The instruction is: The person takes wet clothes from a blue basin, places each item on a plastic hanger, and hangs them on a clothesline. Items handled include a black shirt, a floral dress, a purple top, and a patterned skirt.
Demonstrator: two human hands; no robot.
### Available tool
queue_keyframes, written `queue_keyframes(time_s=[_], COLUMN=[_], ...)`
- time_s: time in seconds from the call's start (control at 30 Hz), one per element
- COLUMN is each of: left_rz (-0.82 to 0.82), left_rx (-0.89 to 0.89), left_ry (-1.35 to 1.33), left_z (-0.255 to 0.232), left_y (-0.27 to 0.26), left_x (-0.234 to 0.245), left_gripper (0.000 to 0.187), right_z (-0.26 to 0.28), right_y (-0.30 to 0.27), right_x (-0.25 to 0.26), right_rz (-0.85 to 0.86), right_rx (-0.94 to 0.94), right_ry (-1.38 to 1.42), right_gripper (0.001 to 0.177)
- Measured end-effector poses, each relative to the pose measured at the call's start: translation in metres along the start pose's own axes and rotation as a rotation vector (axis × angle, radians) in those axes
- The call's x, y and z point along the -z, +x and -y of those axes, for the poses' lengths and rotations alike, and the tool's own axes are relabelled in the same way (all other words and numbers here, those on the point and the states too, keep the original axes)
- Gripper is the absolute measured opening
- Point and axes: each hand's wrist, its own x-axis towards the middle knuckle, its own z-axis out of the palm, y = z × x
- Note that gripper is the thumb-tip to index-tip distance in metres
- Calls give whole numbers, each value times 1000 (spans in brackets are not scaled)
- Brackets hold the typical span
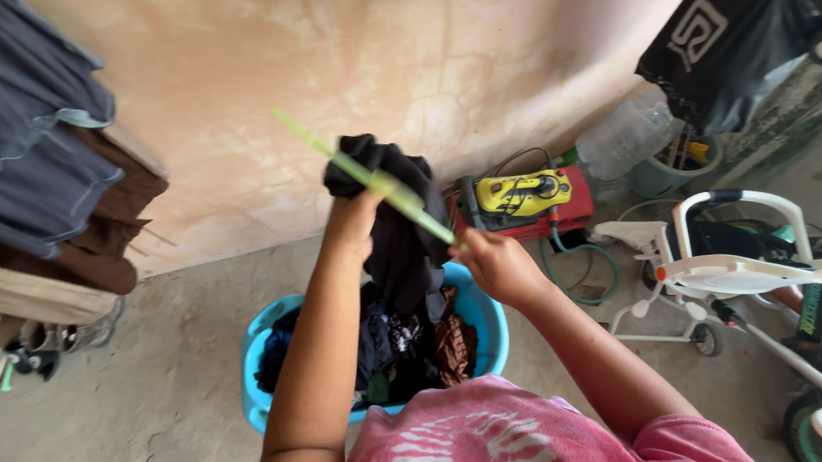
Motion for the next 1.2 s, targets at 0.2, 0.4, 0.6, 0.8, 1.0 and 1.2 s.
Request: queue_keyframes(time_s=[0.2,0.4,0.6,0.8,1.0,1.2], left_rz=[-49,-151,-138,-282,-296,-106], left_rx=[132,81,137,138,211,248], left_ry=[-253,-101,-128,-6,147,462], left_z=[-3,4,14,12,21,57], left_y=[-20,-11,-8,-5,-9,6], left_x=[6,31,30,40,69,123], left_gripper=[43,18,15,20,25,38], right_z=[26,22,33,49,32,15], right_y=[6,35,85,85,94,113], right_x=[-17,-1,-15,-40,-55,-50], right_rz=[63,-147,-10,-166,102,-67], right_rx=[-38,64,-39,160,-181,-470], right_ry=[-137,186,214,26,462,1198], right_gripper=[24,55,50,55,57,46])
